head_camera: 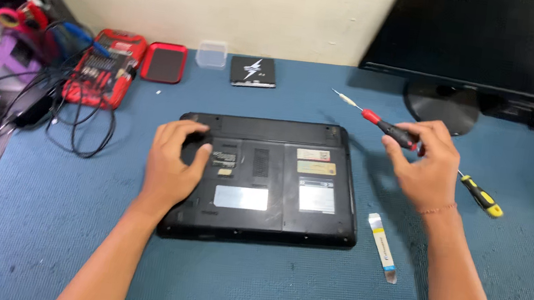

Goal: The person uses a screwdriver to remove screws from the bottom of a laptop. They then use tweezers to pick up a small screw and place it on the table. The person continues to remove screws from the laptop.

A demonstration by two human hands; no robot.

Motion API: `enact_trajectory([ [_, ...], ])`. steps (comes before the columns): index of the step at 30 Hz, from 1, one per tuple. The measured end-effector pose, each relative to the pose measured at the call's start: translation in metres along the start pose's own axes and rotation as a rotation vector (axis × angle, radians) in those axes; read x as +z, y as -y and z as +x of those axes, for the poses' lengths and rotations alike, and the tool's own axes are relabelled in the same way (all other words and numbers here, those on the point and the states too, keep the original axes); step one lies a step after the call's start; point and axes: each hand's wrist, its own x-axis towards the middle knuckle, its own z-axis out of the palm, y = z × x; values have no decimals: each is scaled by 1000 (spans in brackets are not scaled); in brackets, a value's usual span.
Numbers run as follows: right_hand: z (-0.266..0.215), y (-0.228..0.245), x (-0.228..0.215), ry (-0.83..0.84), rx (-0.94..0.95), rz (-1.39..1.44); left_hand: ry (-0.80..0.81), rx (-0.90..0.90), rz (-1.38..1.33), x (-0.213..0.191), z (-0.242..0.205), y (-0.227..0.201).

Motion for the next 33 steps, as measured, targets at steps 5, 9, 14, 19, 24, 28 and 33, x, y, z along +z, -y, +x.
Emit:
enact_trajectory([
  [5, -8, 79, 22, 161, 130, 586, -228, 487, 211, -4, 2, -20],
  [9, -6, 135, 37, 253, 91, 643, -210, 559, -10, -14, -3, -20],
  [14, -6, 161, 60, 230, 198, 833, -285, 462, -77, -23, 5, -13],
  [19, 0, 206, 81, 80, 236, 934, -205, 389, -142, -17, 0, 7],
  [24, -11, 178, 100, -53, 312, 990, -149, 114, -190, -16, 4, 43],
  [28, -15, 146, 107, -69, 427, 1002, -215, -255, -537, 4, 7, 71],
  [33, -10, 132, 109, -56, 719, 1166, -24, -324, -805, 24, 2, 67],
])
